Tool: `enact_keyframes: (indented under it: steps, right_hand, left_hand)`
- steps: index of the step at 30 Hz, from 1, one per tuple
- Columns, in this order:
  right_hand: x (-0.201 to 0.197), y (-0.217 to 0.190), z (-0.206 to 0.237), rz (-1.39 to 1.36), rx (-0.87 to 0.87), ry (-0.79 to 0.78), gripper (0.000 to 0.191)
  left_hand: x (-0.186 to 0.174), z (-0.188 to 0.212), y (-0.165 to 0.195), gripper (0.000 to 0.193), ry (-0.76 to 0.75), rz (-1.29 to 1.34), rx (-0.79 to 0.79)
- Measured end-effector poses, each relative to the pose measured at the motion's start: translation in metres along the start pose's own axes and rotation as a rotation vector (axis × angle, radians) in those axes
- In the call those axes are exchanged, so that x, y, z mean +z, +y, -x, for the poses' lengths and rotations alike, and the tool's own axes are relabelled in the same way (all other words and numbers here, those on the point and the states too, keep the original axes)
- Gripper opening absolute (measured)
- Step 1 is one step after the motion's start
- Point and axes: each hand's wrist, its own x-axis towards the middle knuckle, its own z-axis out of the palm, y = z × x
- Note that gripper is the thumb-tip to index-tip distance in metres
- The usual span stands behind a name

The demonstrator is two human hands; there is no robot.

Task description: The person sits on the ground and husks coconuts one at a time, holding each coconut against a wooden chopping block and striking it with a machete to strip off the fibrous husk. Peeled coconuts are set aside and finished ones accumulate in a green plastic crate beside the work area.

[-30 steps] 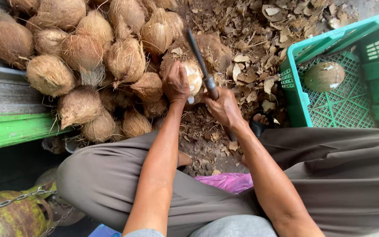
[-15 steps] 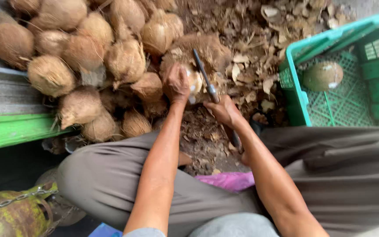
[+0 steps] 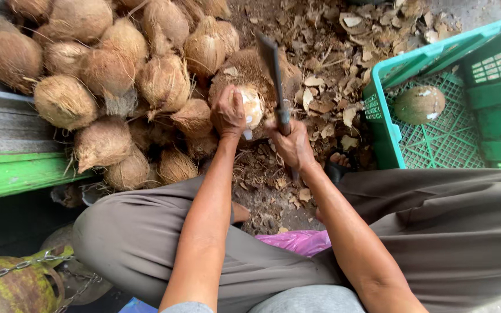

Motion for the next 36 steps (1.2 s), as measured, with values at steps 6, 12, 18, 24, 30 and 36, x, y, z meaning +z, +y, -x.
enact_keyframes:
  steps: [6,12,18,24,30,36]
  right_hand:
    - [0.001,0.038,-0.001,0.177,0.374,-0.081,0.039]
    - [-0.014,0.036,-0.006,0.08,0.418,-0.079,0.03]
    - [-0.019,0.008,-0.003,0.046,0.357,0.052,0.033]
    - [-0.044,0.001,-0.012,0.338,0.238,0.187,0.024]
    - [-0.028,0.006,-0.003,0.286,0.248,0.084,0.026]
    - [0.003,-0.007,0.009,0.267,0.188,-0.048,0.026]
  left_hand:
    - [-0.005,-0.003,-0.004,0.053,-0.168,0.026,-0.181]
    - [-0.03,0.006,0.022,0.117,0.027,-0.386,0.39]
    - [-0.035,0.0,0.019,0.093,-0.253,0.366,-0.184]
    - [-0.02,-0.001,-0.002,0.074,-0.237,0.176,-0.209]
    - [-0.006,-0.005,-0.005,0.065,-0.089,0.18,-0.427]
    - [0.003,-0.009,0.004,0.053,-0.001,0.084,-0.555]
